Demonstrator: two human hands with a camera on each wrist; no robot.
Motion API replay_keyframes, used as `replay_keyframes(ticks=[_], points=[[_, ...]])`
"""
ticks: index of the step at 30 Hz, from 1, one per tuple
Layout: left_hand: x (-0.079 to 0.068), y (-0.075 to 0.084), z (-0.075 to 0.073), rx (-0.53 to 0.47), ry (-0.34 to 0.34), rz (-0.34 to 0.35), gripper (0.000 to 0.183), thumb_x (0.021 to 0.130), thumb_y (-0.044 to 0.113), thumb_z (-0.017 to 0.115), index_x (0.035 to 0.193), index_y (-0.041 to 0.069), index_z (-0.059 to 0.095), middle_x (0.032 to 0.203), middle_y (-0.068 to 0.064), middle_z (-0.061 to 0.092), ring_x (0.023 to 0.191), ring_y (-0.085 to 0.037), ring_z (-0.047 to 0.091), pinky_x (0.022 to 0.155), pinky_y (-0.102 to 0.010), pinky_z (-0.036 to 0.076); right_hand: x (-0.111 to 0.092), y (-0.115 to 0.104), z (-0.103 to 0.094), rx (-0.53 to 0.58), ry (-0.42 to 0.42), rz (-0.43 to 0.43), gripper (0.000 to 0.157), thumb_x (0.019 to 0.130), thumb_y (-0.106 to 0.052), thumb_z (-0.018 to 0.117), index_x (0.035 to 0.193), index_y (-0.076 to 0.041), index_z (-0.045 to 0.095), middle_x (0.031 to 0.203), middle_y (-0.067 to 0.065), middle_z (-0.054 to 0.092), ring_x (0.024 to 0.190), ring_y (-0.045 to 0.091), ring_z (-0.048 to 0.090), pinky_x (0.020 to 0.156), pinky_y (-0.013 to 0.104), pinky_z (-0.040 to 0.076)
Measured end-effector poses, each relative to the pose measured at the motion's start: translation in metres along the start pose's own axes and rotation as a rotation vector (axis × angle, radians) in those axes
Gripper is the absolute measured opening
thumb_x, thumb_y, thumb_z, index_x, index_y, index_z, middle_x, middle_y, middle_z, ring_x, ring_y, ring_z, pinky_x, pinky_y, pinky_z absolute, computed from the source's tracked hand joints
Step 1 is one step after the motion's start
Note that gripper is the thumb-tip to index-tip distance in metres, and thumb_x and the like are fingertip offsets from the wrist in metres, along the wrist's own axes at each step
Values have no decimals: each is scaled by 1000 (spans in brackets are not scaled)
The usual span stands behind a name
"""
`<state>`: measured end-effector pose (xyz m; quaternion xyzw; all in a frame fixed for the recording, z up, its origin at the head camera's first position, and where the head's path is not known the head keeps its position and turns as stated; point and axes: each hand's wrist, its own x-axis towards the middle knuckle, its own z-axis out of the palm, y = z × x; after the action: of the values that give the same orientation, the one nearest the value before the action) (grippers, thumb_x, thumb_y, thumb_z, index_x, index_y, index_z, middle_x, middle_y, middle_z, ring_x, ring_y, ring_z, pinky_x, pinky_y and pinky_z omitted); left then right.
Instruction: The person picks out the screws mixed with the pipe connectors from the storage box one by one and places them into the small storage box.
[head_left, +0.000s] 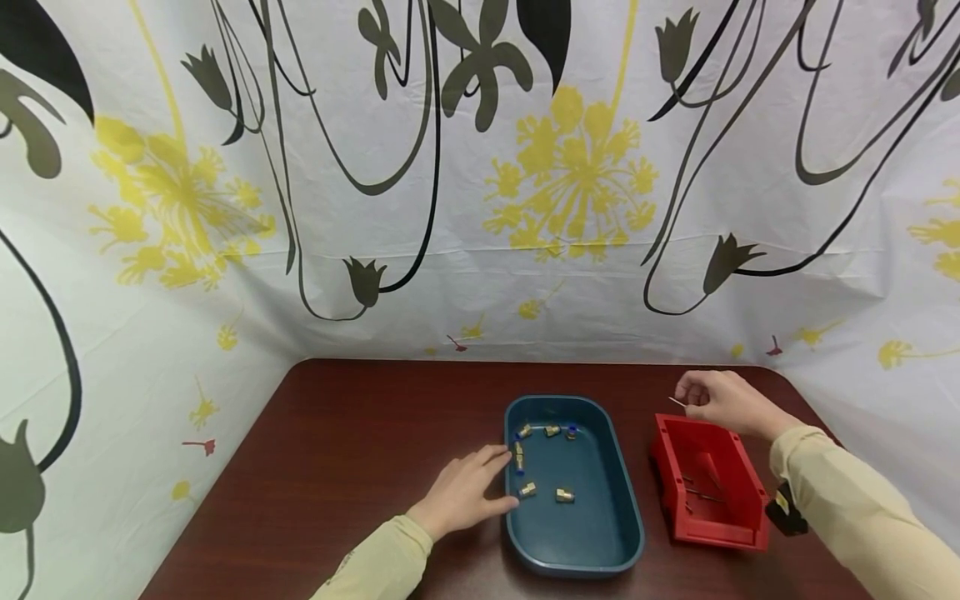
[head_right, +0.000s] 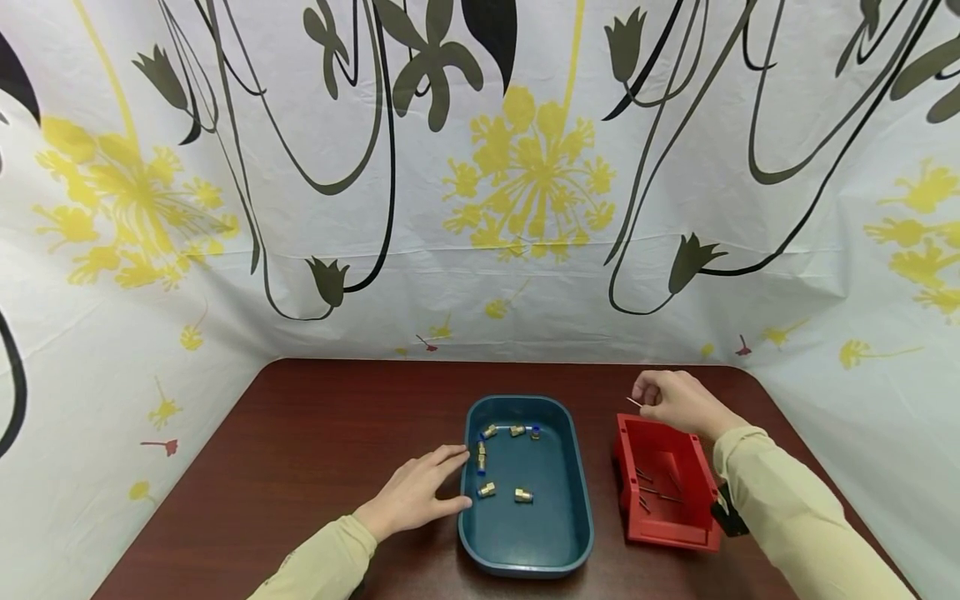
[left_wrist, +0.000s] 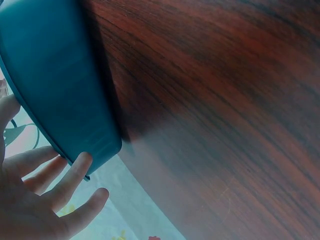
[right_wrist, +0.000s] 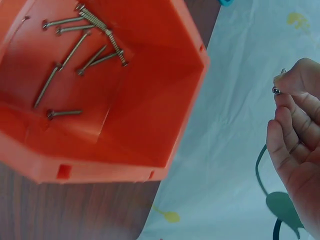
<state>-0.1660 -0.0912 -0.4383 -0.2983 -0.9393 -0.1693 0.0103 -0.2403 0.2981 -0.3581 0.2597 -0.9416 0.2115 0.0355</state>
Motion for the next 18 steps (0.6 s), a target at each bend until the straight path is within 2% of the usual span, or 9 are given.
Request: replay_keyframes(ticks=[18], points=[[1,-1,1,-2,-17,-7,63,82,47,56,131,9,44,130,-4,41,112,-21,44,83,-44,39,-19,15,2,-26,-38,20,15,70,0,65,79,-10,57,64,-8,48,57,5,44,50,24,38]])
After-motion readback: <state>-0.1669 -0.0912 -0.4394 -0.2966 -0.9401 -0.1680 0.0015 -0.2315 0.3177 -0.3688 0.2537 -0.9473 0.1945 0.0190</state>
